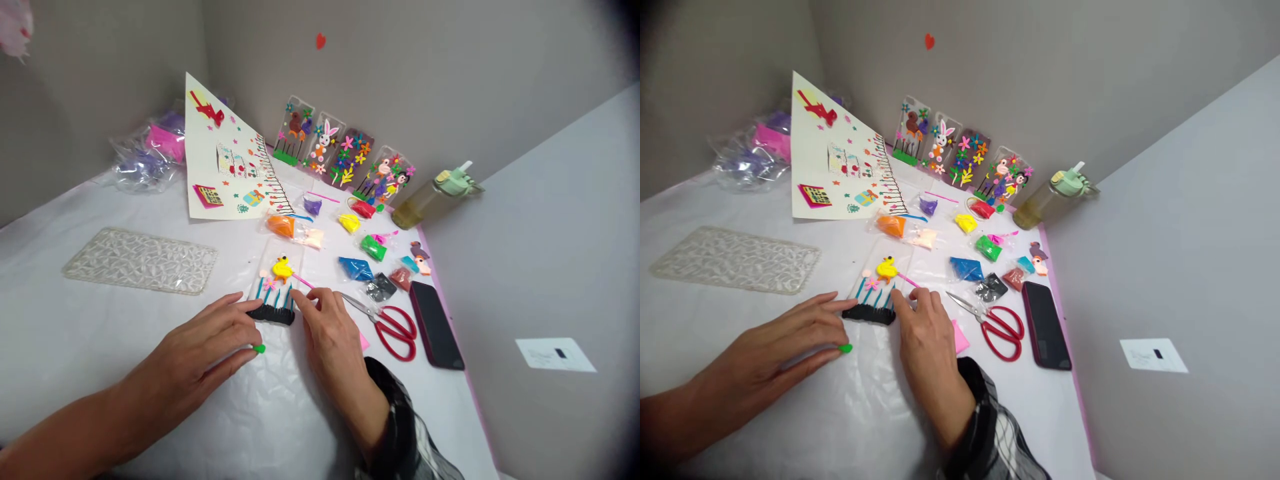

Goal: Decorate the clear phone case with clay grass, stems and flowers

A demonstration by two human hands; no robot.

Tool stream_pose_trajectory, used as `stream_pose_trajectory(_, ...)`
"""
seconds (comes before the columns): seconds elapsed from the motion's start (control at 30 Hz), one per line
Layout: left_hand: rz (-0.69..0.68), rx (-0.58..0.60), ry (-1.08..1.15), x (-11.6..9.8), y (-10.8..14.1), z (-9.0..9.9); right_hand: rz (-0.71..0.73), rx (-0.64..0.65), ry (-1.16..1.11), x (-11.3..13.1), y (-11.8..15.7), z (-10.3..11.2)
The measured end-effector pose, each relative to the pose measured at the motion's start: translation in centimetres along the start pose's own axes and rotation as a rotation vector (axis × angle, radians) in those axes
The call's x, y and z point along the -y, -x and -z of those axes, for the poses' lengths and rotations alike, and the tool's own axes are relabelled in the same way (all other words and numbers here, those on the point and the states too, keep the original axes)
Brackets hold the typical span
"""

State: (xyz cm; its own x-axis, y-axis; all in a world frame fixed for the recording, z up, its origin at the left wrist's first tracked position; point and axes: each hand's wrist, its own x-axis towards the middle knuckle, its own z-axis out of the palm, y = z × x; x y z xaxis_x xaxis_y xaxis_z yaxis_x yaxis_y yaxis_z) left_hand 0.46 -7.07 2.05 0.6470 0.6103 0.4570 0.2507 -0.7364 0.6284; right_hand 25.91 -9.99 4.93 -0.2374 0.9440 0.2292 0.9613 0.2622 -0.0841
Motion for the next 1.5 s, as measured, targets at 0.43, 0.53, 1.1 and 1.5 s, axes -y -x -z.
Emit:
stream_pose_trajectory(0.43,-0.021,0.038,-0.011,-0.1,-0.7,0.5,0.011,0.028,0.01,0.2,0.0,0.0)
stream_pose_trajectory(0.53,-0.045,0.063,-0.024,-0.6,-1.3,1.2,0.008,0.039,0.009,0.2,-0.1,0.1)
stream_pose_trajectory(1.1,-0.213,0.235,-0.101,1.4,-5.5,-1.5,0.04,-0.008,0.025,-1.0,-1.1,0.7)
stream_pose_trajectory(1.5,-0.229,0.132,-0.033,1.2,-5.3,-1.0,-0.152,-0.059,0.186,-7.4,0.1,4.4)
